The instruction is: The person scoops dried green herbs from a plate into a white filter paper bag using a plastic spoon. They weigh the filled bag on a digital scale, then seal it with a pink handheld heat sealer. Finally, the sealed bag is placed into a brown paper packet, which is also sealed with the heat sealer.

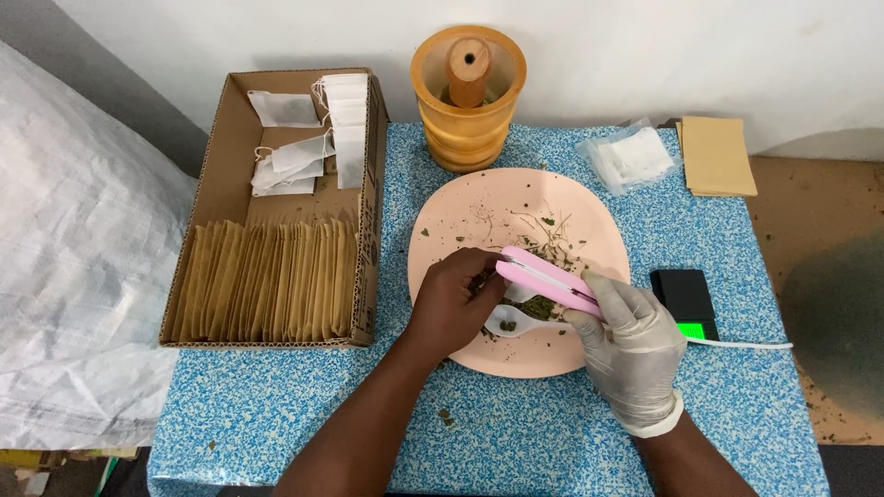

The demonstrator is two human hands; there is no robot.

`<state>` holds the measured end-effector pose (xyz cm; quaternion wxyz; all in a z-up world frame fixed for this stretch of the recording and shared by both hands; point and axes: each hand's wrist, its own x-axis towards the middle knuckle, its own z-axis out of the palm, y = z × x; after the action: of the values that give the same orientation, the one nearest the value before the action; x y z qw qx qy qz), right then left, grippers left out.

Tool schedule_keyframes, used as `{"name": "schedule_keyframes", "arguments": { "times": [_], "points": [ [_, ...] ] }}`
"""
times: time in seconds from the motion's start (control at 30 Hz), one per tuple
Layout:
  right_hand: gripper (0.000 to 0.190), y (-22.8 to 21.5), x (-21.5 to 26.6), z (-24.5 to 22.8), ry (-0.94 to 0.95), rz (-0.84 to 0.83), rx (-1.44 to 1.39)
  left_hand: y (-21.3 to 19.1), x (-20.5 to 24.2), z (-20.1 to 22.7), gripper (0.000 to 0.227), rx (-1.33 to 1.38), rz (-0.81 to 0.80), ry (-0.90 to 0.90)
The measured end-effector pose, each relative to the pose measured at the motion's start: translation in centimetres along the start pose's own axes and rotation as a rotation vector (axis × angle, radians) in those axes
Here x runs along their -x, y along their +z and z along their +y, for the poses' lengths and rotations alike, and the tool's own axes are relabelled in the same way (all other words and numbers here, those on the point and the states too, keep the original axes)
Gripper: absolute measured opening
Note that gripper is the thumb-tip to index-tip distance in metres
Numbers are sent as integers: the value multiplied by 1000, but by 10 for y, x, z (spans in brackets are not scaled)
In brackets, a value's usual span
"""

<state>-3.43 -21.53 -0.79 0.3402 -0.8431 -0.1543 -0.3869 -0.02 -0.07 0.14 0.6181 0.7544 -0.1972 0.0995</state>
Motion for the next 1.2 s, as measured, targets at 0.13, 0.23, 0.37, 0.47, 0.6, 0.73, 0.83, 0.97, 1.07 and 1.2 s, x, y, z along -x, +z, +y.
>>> {"name": "schedule_keyframes", "arguments": {
  "times": [0.13,0.23,0.37,0.47,0.6,0.73,0.83,0.97,1.07,1.2],
  "points": [
    [47,1,2,0,16,-1,-10,0,0,-4,18,-2,-3,0],
    [47,1,4,2,31,10,-18,1,2,-5,18,7,-10,-18],
    [56,-1,13,23,73,-15,22,2,3,-7,16,10,17,-19],
    [48,-9,1,26,148,29,30,0,1,-8,16,3,36,-22],
    [35,-47,-26,28,167,-21,398,1,1,-9,25,-93,-9,-101],
    [31,-69,-37,77,244,-101,555,0,1,-6,22,-87,-31,-82],
    [42,-80,-34,115,409,-232,618,1,3,-6,18,-70,-9,-63],
    [48,-82,-38,135,568,-460,618,1,3,-7,23,-105,0,-126],
    [50,-80,-43,133,570,-524,665,0,4,-7,23,-77,28,-174],
    [56,-76,-55,136,716,-657,714,-2,4,-7,16,14,54,-91]
  ]
}}
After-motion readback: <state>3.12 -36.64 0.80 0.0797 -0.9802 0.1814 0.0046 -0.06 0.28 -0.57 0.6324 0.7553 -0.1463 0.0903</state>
